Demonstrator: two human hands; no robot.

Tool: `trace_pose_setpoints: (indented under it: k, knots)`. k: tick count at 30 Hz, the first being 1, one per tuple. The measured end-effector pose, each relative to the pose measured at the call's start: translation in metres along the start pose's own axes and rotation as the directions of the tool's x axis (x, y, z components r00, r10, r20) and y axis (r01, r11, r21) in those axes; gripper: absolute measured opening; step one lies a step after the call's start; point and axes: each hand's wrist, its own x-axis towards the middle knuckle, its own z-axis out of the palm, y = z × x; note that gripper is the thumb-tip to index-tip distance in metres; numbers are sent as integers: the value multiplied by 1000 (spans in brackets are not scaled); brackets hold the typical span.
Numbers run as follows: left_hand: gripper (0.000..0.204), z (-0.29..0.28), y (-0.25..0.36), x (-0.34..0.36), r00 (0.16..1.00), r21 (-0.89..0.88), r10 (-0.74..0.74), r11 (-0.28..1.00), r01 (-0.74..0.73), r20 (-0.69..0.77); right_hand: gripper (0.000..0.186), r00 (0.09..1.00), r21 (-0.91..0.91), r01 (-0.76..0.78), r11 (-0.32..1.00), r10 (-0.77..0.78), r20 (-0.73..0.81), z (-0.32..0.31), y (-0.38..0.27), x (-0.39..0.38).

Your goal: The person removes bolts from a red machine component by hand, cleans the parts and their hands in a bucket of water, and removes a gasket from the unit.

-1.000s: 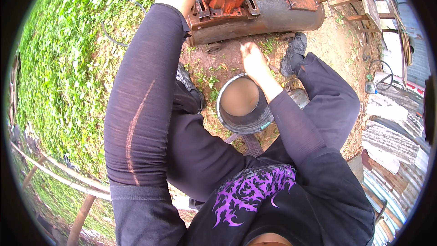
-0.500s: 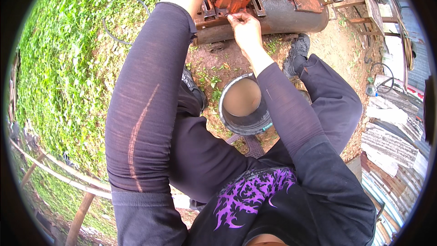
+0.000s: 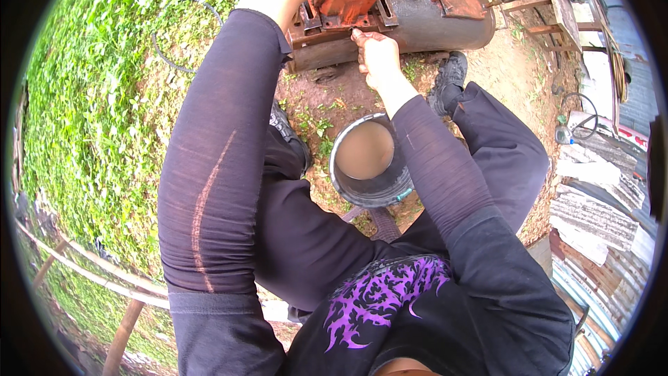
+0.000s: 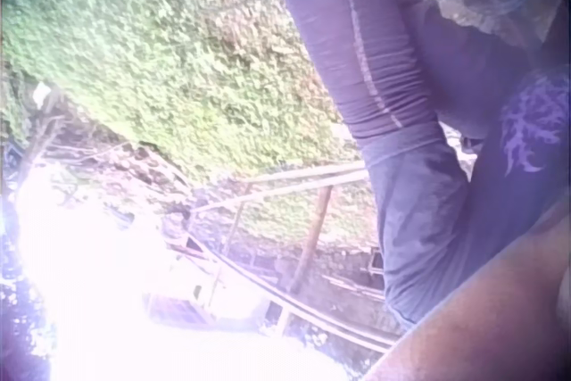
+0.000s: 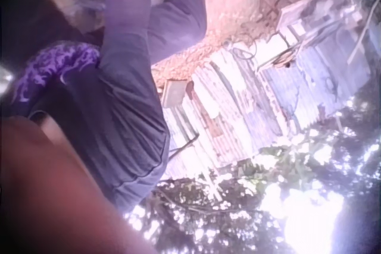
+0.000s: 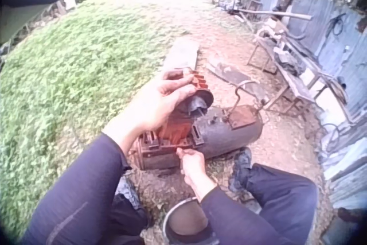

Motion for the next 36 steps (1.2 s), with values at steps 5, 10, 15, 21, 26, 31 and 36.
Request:
trace_pose_setpoints:
  k: [5,10,15,21,26,31,36]
  knots:
    - [50,2,10,-6,1000,-9,18,1000,-18,-4,14,999,154,8,988,-12,30,11,-5,-11]
    - [48,1,-6,2,998,-19,67,998,-67,1,15,992,18,49,999,-47,-120,12,1,-10]
    - [47,2,5,1,1000,5,24,1000,-24,10,18,984,-17,73,997,-74,-163,-19,25,-9]
    - [46,3,-12,4,999,-45,45,998,-45,0,19,997,156,24,987,-11,-80,7,-11,-3]
    - [47,3,-5,3,1000,-22,7,1000,-7,7,22,991,100,-83,991,92,-92,-11,12,-9]
    - [47,1,-6,0,999,11,28,1000,-28,-24,20,996,137,85,987,-80,-41,-2,-5,-10]
    - [48,1,-1,1,1000,22,-4,1000,4,-1,18,994,15,48,999,-46,-103,1,-3,-7]
